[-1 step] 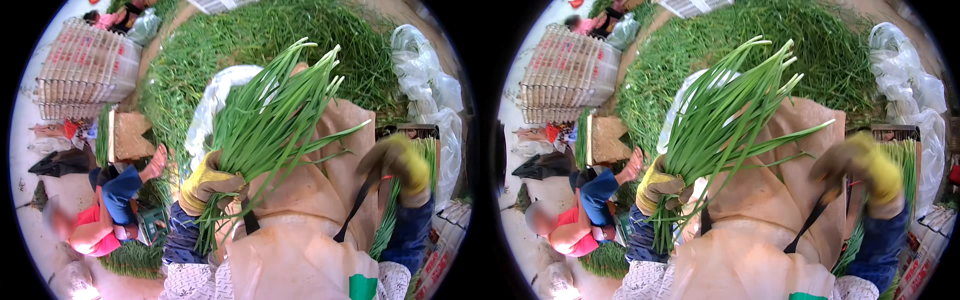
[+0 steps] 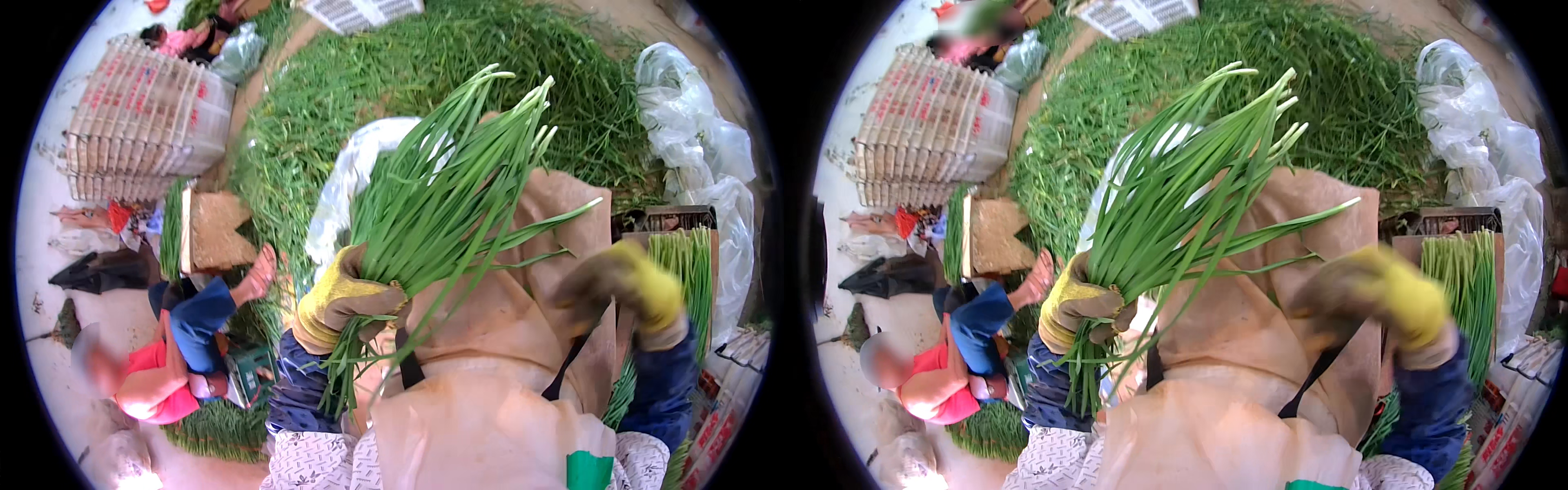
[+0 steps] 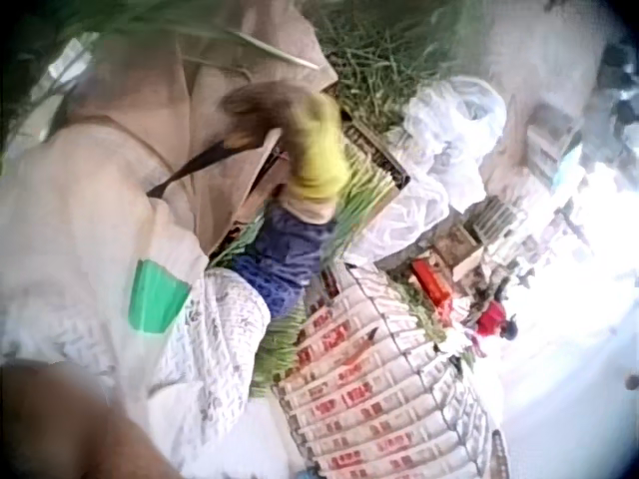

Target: The person sorts and bundles green stalks, possibly chives or green onions, by pulling them from a bag and securing them with red ties before placing the bundles on a stack.

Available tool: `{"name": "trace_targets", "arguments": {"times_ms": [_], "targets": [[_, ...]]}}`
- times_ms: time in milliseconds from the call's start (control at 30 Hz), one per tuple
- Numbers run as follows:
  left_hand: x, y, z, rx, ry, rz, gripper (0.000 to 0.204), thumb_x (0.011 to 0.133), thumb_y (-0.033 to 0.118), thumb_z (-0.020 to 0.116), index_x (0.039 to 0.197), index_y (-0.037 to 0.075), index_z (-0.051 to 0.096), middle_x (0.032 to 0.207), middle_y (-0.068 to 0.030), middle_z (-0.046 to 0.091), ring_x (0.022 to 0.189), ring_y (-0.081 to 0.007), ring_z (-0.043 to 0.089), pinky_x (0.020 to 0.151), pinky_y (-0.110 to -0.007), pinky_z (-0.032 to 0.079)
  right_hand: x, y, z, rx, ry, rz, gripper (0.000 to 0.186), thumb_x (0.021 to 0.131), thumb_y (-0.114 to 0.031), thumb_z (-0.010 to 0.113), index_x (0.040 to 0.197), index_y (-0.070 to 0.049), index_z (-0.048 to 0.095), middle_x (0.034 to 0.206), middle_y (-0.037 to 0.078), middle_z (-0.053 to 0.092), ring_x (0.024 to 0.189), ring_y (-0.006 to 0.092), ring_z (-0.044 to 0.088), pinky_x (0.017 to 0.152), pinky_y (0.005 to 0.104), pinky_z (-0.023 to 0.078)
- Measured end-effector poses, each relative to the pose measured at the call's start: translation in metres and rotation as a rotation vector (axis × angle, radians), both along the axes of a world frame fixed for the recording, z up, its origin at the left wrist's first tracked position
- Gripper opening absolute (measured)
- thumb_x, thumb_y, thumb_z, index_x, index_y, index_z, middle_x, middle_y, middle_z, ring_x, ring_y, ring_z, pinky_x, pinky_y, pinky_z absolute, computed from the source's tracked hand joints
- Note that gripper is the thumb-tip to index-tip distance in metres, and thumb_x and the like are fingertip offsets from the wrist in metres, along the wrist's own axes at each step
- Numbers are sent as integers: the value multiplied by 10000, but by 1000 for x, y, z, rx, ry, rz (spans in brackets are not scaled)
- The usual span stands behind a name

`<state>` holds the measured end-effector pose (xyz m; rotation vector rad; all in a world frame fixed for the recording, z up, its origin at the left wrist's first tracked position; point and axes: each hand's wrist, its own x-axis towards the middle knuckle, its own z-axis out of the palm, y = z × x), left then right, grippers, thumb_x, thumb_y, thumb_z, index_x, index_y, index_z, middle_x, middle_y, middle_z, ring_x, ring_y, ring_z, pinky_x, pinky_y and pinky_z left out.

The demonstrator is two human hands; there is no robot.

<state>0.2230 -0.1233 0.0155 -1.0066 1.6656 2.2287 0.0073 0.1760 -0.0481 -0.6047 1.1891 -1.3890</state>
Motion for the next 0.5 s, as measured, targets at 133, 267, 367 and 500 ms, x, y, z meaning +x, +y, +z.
{"name": "trace_targets", "arguments": {"times_ms": [133,267,367,500], "targets": [[-59,16,21,-157,-9,-232,383,709,55,683,1072,-42,608,744,-52,608,537,-88,540,405,-204,370,38,-59,-20,-209,-75,48,670,930,-467,513,1405,-27,341,1265,120,547,1124,230,559,931,336,454],[-82,35,-16,-1183,242,-559,605,802,107,627,1366,64,412,864,-153,651,700,-258,642,599,-359,484,33,-96,-16,-429,-445,-270,599,926,-490,512,1363,-94,411,1220,91,578,1106,233,568,934,359,454],[-106,79,-28,-1740,165,-764,677,821,126,557,1432,25,285,777,-125,617,660,-243,653,521,-363,493,15,-101,-23,-506,-721,-481,497,926,-492,515,1245,-112,519,1137,107,617,1045,242,600,895,397,486],[-119,109,-49,-2054,175,-765,564,827,173,520,1326,-67,412,780,-41,572,544,-108,581,419,-262,438,-4,-100,-16,-379,-807,-447,500,927,-426,537,1167,11,548,1064,91,643,905,213,634,842,383,519]]}}
